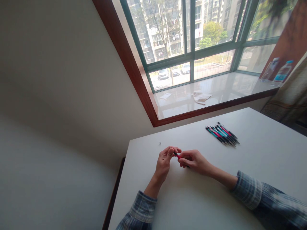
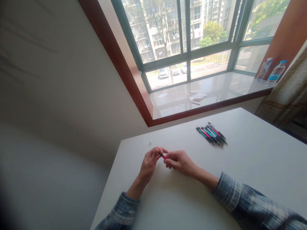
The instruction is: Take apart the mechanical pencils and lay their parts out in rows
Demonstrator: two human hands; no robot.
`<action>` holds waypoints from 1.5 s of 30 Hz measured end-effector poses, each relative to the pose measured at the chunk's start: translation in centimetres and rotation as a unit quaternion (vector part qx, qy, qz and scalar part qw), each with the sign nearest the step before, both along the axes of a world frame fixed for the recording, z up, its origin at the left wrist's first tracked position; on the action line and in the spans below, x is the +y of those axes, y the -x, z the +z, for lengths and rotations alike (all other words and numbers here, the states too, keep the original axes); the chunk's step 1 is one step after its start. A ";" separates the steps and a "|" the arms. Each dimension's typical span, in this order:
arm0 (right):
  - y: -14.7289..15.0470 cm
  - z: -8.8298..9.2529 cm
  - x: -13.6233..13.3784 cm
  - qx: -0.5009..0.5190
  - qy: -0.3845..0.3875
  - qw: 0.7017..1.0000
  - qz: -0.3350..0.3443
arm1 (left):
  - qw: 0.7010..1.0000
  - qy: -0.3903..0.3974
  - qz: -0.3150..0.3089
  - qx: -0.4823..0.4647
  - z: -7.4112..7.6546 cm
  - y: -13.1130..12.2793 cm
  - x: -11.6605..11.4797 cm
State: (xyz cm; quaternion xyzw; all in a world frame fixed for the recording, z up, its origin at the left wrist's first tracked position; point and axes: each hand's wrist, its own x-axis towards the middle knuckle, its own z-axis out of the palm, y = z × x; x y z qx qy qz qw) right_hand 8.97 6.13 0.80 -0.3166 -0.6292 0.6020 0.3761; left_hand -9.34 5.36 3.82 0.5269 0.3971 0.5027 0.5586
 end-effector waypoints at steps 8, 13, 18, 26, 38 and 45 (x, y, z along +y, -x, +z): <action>-0.2 -0.5 0.6 0.034 0.033 0.999 0.014 | 0.995 0.059 -0.011 -0.078 -0.1 -0.1 0.0; -0.4 -0.4 0.6 0.029 0.036 0.999 0.028 | 0.996 0.040 0.054 -0.060 -0.6 0.3 0.3; -0.4 -0.4 0.5 0.031 0.048 0.998 0.030 | 0.996 0.047 0.045 -0.059 -0.7 0.4 0.3; -0.4 -0.6 0.5 0.026 0.044 0.998 0.040 | 0.995 0.044 0.082 -0.036 -0.9 0.4 0.4; -0.4 -0.7 0.6 0.038 0.054 0.997 0.042 | 0.994 0.082 0.054 -0.046 -0.6 0.5 0.3; -0.4 -0.7 0.5 0.019 0.043 0.998 0.048 | 0.996 0.029 0.085 -0.022 -1.4 0.8 0.8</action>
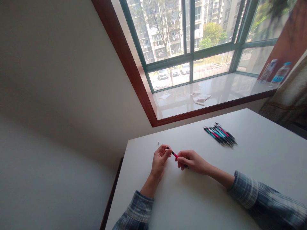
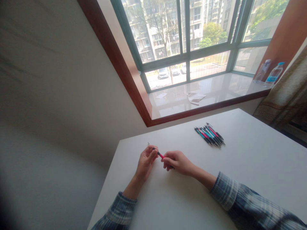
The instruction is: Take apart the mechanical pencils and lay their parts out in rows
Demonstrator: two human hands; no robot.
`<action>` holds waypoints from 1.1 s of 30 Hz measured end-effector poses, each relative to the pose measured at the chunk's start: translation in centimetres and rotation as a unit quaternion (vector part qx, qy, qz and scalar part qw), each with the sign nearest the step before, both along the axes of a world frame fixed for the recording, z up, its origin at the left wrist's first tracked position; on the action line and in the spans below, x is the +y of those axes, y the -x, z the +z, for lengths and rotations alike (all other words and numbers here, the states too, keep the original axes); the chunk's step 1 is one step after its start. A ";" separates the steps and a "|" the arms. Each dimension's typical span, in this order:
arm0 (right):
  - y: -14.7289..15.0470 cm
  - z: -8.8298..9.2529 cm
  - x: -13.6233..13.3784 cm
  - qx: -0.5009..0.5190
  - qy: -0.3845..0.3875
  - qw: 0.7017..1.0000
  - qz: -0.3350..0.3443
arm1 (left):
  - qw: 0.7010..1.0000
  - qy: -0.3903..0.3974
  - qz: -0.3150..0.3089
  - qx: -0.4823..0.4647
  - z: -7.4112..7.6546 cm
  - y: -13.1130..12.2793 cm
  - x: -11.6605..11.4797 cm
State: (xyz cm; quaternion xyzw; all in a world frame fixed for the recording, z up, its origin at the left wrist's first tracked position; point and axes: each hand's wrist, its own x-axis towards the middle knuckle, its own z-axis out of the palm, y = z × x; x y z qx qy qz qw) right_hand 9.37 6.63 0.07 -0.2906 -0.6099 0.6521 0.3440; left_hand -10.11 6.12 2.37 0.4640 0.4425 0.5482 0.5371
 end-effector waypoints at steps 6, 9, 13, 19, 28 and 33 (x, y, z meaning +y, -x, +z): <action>-0.1 0.2 0.2 0.007 0.003 1.000 -0.004 | 0.999 0.027 -0.034 -0.020 0.7 -0.3 -0.4; -0.1 0.2 0.2 0.009 0.010 1.000 -0.006 | 0.999 0.034 -0.024 -0.011 0.7 -0.4 -0.5; -0.1 0.1 0.1 0.010 0.010 1.000 -0.004 | 1.000 0.012 0.007 -0.005 0.3 -0.3 -0.3; -0.1 0.1 0.0 0.027 0.015 1.000 -0.002 | 1.000 -0.018 -0.008 -0.005 0.2 -0.2 -0.2; -0.1 0.0 0.1 0.040 0.030 0.999 -0.002 | 0.997 0.023 -0.072 0.001 1.0 -0.4 -0.6; 0.0 -0.2 0.1 0.050 0.020 0.999 -0.007 | 0.999 0.020 -0.039 0.014 0.6 -0.2 -0.4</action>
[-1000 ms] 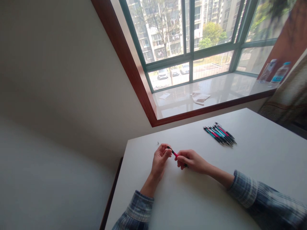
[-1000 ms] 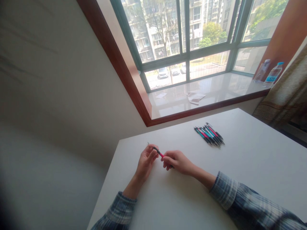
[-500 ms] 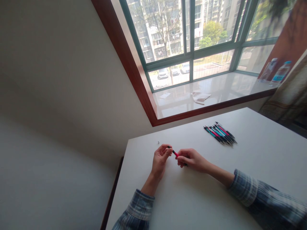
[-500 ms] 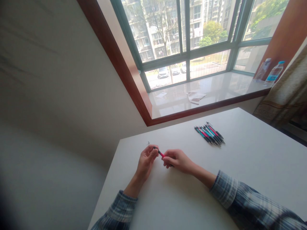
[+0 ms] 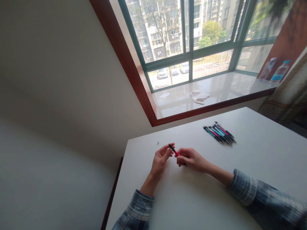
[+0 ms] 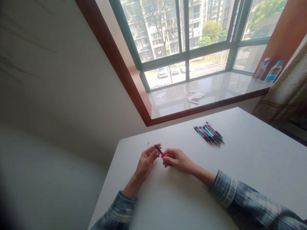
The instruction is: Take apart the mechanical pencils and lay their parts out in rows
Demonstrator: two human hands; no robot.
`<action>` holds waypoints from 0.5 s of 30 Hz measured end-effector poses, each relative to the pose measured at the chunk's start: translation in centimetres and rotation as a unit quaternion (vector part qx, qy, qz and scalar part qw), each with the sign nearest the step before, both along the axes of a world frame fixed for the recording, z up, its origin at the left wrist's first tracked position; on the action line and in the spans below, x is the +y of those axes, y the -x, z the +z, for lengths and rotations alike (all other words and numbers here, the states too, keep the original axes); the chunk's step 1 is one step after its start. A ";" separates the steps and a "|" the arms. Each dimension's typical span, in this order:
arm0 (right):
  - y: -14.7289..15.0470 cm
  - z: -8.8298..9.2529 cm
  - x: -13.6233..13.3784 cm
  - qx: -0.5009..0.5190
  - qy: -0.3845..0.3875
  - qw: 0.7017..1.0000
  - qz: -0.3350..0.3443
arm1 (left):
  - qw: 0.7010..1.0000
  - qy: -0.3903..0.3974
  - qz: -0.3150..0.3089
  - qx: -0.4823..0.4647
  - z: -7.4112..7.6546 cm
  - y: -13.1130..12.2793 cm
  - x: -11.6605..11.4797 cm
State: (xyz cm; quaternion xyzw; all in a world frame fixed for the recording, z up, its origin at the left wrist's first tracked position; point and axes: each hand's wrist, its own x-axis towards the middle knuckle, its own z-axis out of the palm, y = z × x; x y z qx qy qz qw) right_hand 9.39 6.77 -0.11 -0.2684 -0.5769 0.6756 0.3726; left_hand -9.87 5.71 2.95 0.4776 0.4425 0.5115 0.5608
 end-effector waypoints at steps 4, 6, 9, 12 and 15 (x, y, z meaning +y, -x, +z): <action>-0.1 0.3 -0.1 -0.005 -0.013 1.000 0.004 | 1.000 -0.009 -0.006 -0.006 -0.2 0.1 0.1; -0.1 0.5 -0.2 -0.012 -0.011 1.000 0.002 | 1.000 -0.015 -0.014 -0.018 -0.1 0.1 0.1; -0.1 0.8 -0.3 -0.019 -0.007 1.000 -0.003 | 0.999 -0.029 -0.020 -0.027 0.3 -0.1 0.0; -0.1 0.8 -0.4 -0.017 -0.011 1.000 -0.004 | 0.998 -0.044 -0.022 -0.025 0.5 -0.5 -0.1; 0.0 0.6 -0.4 -0.023 -0.021 0.999 -0.010 | 0.998 -0.049 -0.018 -0.023 0.6 -0.8 -0.2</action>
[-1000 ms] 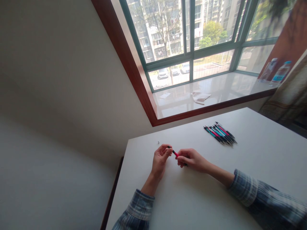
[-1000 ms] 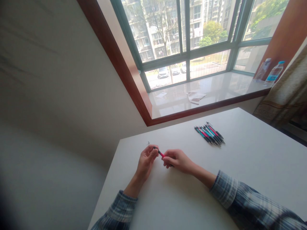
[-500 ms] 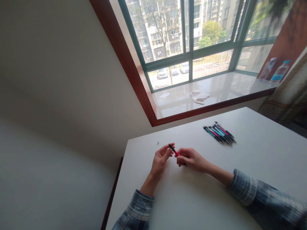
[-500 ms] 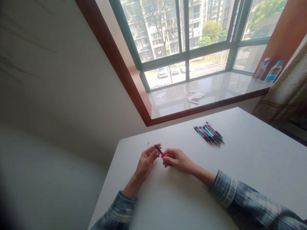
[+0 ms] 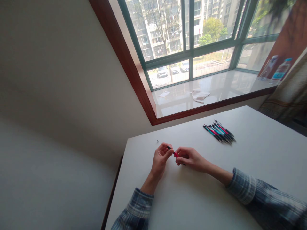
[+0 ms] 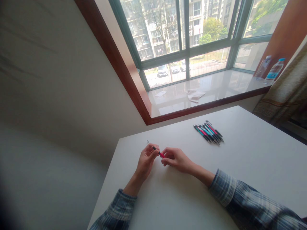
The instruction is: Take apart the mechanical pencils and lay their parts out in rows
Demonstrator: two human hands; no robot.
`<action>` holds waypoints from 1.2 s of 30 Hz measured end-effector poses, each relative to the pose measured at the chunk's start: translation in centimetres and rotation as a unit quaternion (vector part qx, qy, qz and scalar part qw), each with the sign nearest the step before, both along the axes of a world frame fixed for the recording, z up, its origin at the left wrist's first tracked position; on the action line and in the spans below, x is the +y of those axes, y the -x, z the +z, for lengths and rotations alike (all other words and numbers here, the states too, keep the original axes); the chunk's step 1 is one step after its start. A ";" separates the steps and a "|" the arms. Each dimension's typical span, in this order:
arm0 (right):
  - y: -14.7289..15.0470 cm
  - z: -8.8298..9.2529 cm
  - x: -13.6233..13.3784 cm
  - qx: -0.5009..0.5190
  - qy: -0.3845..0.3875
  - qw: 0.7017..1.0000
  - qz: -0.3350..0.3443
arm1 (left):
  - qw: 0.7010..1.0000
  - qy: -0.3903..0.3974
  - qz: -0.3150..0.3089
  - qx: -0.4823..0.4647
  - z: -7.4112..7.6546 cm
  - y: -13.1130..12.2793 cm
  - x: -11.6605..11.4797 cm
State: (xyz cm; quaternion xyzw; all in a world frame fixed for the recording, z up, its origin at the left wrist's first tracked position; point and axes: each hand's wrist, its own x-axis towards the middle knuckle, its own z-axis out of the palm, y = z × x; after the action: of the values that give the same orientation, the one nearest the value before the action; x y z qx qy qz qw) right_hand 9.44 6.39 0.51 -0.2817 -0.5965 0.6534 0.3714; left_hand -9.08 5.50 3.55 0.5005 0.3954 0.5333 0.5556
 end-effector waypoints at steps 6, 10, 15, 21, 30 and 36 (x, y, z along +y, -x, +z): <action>-0.1 0.1 0.1 -0.018 -0.010 1.000 -0.022 | 1.000 0.004 -0.019 -0.013 -0.2 0.0 0.0; -0.2 0.3 0.2 -0.006 0.009 1.000 -0.022 | 0.998 0.054 -0.013 -0.008 -0.4 0.2 0.1; -0.2 0.4 0.2 -0.005 0.018 1.000 -0.025 | 0.999 0.043 0.013 0.018 -1.0 0.3 0.4; -0.1 0.0 0.1 -0.034 -0.005 0.999 -0.029 | 0.998 0.037 0.044 -0.006 -0.7 0.3 0.5; -0.1 0.1 0.0 -0.051 -0.029 0.998 -0.035 | 0.997 0.031 0.046 -0.061 0.5 0.7 0.7; -0.2 0.0 -0.1 -0.063 -0.035 0.997 -0.025 | 0.992 0.022 0.060 -0.105 0.4 1.5 0.8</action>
State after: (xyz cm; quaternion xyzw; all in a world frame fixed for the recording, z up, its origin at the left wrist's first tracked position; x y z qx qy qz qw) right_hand 9.67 6.33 0.48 -0.3242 -0.6341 0.6033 0.3588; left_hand -10.61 6.34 3.97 0.4051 0.3760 0.6062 0.5718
